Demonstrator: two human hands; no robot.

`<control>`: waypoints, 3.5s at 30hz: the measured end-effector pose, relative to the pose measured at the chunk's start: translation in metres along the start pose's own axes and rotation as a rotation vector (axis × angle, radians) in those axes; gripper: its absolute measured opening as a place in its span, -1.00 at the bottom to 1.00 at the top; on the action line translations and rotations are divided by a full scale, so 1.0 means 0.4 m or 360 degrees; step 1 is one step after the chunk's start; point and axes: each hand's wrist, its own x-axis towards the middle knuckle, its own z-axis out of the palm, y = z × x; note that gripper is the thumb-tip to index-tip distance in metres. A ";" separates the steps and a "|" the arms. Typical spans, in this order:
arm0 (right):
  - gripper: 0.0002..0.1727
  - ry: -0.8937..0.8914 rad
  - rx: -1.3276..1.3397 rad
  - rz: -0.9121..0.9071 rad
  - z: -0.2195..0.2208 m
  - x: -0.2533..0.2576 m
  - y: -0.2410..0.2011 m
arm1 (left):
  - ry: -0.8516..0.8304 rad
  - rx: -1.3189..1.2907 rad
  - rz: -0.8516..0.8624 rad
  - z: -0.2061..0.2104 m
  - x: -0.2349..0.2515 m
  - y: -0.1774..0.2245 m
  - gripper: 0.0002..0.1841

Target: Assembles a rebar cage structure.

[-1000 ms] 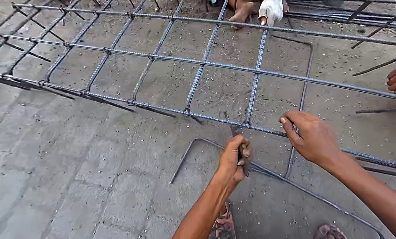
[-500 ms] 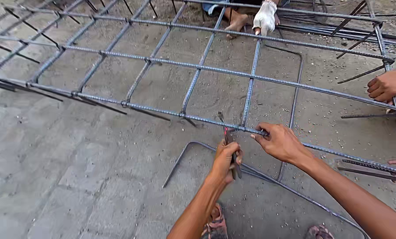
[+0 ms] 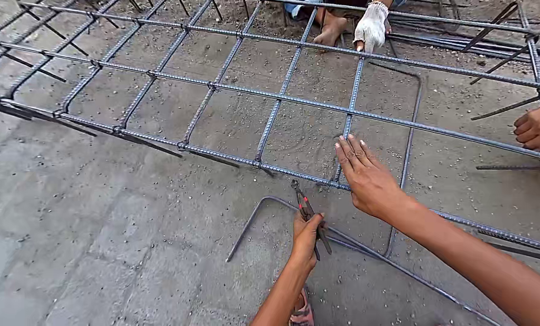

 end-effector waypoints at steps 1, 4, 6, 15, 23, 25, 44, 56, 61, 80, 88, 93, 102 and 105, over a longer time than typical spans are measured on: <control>0.30 -0.0044 0.0012 -0.0027 -0.005 0.003 0.003 | 0.0006 0.0065 0.0159 0.005 0.015 0.001 -0.74; 0.25 -0.0106 0.0068 -0.0039 -0.008 0.002 0.002 | -0.0125 -0.0008 0.0624 0.035 0.085 -0.002 -0.42; 0.21 -0.0082 0.0075 -0.0051 -0.010 0.002 -0.001 | -0.0199 -0.0303 0.0817 0.081 0.135 -0.010 -0.54; 0.11 -0.0114 -0.0150 -0.0336 -0.047 0.014 0.031 | -0.0545 -0.0493 0.0887 0.124 0.200 -0.003 -0.70; 0.28 0.0278 -0.0125 -0.0463 0.009 0.029 0.048 | -0.0157 -0.0435 0.0407 0.047 0.200 0.048 -0.67; 0.29 0.0308 -0.0149 -0.0481 0.018 0.033 0.051 | 0.0029 -0.0008 0.0166 -0.044 0.167 0.083 -0.78; 0.34 0.0232 -0.0175 -0.0401 0.003 0.015 0.032 | -0.0267 0.0914 -0.0431 -0.200 0.000 0.333 -0.85; 0.41 0.0276 -0.0136 -0.0388 0.011 0.012 0.037 | -0.0271 0.1093 -0.0240 -0.199 -0.003 0.369 -0.92; 0.41 0.0288 -0.0116 -0.0380 0.022 0.011 0.041 | -0.0310 0.1352 0.0091 -0.332 0.005 0.221 -0.77; 0.30 0.0225 -0.0065 -0.0361 0.013 0.003 0.047 | -0.0281 0.1201 0.0180 -0.216 0.041 0.350 -0.79; 0.26 0.0286 -0.0027 -0.0339 0.011 0.011 0.048 | -0.0335 0.1015 -0.0438 -0.200 0.039 0.324 -0.79; 0.30 0.0310 0.0026 -0.0251 0.037 0.008 0.037 | -0.0332 0.1480 0.0271 -0.253 0.058 0.338 -0.85; 0.21 0.0255 0.0104 -0.0141 0.039 -0.010 0.036 | -0.0332 0.0855 -0.0262 -0.376 -0.053 0.120 -0.64; 0.17 0.0271 0.0051 -0.0052 0.038 -0.038 0.033 | -0.0212 0.0983 -0.0312 -0.335 -0.043 0.067 -0.65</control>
